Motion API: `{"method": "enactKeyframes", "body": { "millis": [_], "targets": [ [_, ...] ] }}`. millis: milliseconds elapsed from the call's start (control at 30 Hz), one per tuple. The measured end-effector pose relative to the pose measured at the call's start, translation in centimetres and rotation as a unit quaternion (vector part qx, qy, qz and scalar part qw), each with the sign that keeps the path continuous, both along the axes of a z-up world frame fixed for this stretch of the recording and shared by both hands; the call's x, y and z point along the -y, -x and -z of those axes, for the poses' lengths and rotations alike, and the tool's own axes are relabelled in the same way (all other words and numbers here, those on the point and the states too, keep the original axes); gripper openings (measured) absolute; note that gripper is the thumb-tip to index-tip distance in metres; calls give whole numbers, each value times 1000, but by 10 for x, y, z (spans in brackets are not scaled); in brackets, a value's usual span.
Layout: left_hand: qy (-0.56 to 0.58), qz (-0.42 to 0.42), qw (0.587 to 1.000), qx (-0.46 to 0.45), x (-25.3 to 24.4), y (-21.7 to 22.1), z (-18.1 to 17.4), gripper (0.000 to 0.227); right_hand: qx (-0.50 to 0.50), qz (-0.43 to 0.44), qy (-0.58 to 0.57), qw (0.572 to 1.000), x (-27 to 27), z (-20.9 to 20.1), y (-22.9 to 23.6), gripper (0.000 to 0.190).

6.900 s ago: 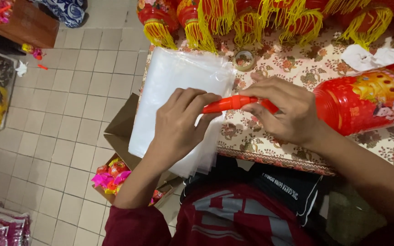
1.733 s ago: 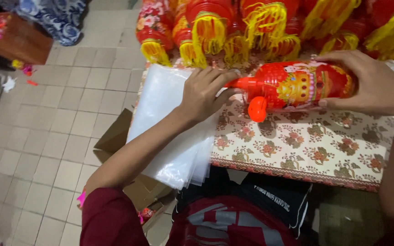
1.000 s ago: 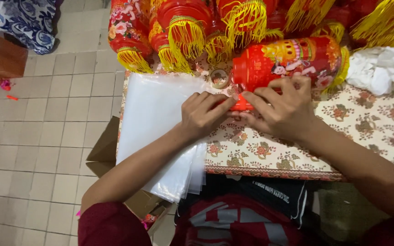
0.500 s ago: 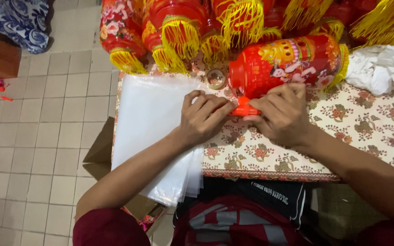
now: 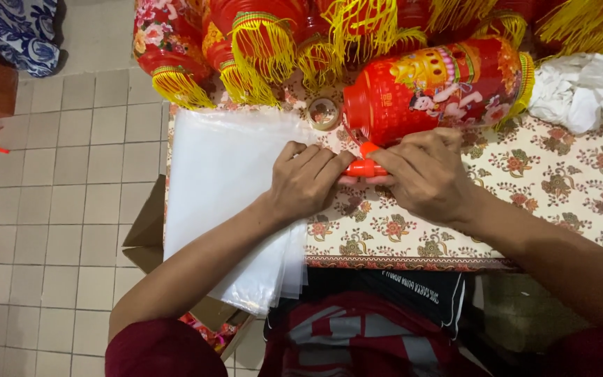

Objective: The person assembles a red lantern by attaching a handle to the top, wipes the surface of the lantern with a white cloth, and places the finished item into a cardboard box.

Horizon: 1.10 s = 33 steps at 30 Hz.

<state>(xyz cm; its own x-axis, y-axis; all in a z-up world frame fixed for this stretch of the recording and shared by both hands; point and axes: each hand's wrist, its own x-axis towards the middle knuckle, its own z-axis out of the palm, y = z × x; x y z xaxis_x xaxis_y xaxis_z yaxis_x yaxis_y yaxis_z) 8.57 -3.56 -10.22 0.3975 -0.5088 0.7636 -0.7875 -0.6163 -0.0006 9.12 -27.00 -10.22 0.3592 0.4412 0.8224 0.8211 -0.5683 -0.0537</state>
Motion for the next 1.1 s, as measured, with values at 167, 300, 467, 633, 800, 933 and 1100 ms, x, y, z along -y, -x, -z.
{"method": "enactKeyframes", "body": {
  "millis": [167, 300, 467, 633, 800, 933, 1100],
  "targets": [
    [39, -3, 999, -15, -3, -1, -6, 41, -20, -9, -31, 999, 2, -13, -5, 46],
    [117, -9, 992, 52, -4, -13, 0, 25, -54, -3, -60, 997, 24, 36, -23, 52],
    [174, 28, 984, 27, -3, -7, -9, 20, -86, -21, -86, 992, 19, 23, -17, 49],
    [167, 30, 985, -4, -4, -5, -8, 27, -110, -22, -94, 989, 14, 9, -10, 45],
    [154, 41, 986, -48, -7, -9, 7, 41, -24, -21, -66, 997, 9, -15, -7, 40],
    [156, 56, 982, -90, -10, -14, 18, 42, -10, -28, -60, 998, 14, -6, -14, 42],
    [141, 26, 989, -44, -6, -10, -4, 30, -69, -29, -81, 994, 17, -18, -12, 46]
  ]
}}
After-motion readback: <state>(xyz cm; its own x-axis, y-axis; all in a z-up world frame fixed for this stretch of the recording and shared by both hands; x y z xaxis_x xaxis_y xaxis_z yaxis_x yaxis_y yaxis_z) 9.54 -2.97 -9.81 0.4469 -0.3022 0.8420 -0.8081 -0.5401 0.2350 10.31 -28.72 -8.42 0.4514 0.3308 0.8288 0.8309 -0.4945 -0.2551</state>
